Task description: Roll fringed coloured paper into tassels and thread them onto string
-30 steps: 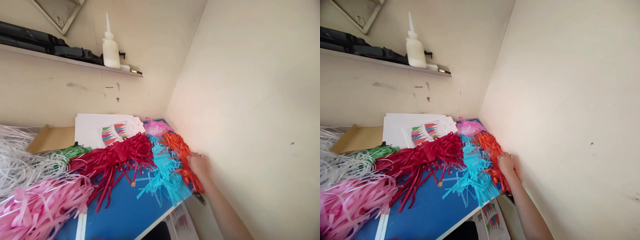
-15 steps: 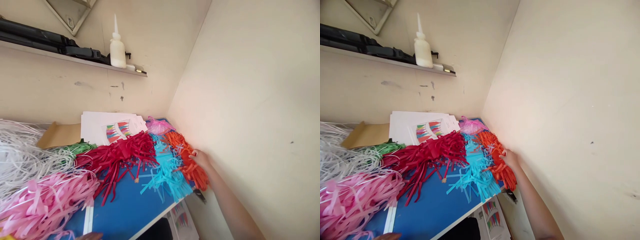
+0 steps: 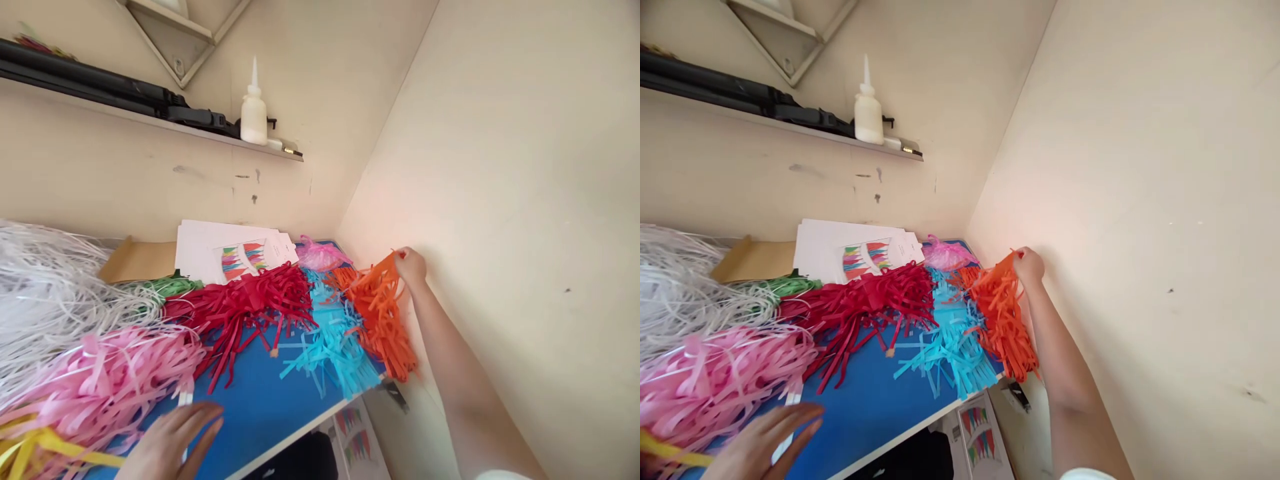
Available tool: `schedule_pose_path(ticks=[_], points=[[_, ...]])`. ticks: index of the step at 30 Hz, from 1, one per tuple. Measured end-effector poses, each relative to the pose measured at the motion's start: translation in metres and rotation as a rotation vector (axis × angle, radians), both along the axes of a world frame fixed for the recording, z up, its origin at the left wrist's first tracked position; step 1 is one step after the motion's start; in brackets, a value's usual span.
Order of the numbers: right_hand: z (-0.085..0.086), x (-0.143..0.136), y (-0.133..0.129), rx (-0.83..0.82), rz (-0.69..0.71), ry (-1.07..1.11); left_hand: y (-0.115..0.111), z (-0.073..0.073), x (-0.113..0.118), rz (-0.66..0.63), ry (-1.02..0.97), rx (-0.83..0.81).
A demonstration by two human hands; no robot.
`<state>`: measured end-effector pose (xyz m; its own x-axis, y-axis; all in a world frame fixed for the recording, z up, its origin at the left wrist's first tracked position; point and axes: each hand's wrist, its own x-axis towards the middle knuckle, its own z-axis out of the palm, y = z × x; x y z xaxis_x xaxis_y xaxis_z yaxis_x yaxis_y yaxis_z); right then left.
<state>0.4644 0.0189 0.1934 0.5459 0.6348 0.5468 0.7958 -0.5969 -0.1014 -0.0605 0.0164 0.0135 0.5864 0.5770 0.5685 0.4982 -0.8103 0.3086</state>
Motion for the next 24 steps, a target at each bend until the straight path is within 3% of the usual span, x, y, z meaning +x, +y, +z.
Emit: schedule_pose_path(ticks=[4,6,9,13,16,21,23,24], points=[[0.022,-0.051,0.025,0.046,0.186,-0.137,0.009,0.066,0.045,0.015,-0.099,0.037],[0.019,-0.088,0.032,0.034,0.318,-0.184,0.011,0.089,0.071,-0.001,-0.116,0.026],[0.0,-0.146,0.029,0.031,0.529,-0.221,0.016,0.109,0.113,0.069,-0.164,0.027],[-0.031,-0.203,0.006,0.028,0.77,-0.224,0.03,0.111,0.161,0.167,-0.189,-0.041],[-0.045,-0.214,-0.013,0.034,0.829,-0.178,0.036,0.102,0.177,0.174,-0.165,-0.091],[-0.06,-0.213,-0.056,0.173,0.725,-0.019,0.044,0.099,0.159,0.192,-0.102,-0.095],[-0.073,-0.233,-0.075,0.276,0.786,0.114,0.048,0.105,0.144,0.205,-0.06,-0.094],[-0.082,-0.248,-0.083,0.288,0.895,0.216,0.048,0.108,0.136,0.207,-0.034,-0.092]])
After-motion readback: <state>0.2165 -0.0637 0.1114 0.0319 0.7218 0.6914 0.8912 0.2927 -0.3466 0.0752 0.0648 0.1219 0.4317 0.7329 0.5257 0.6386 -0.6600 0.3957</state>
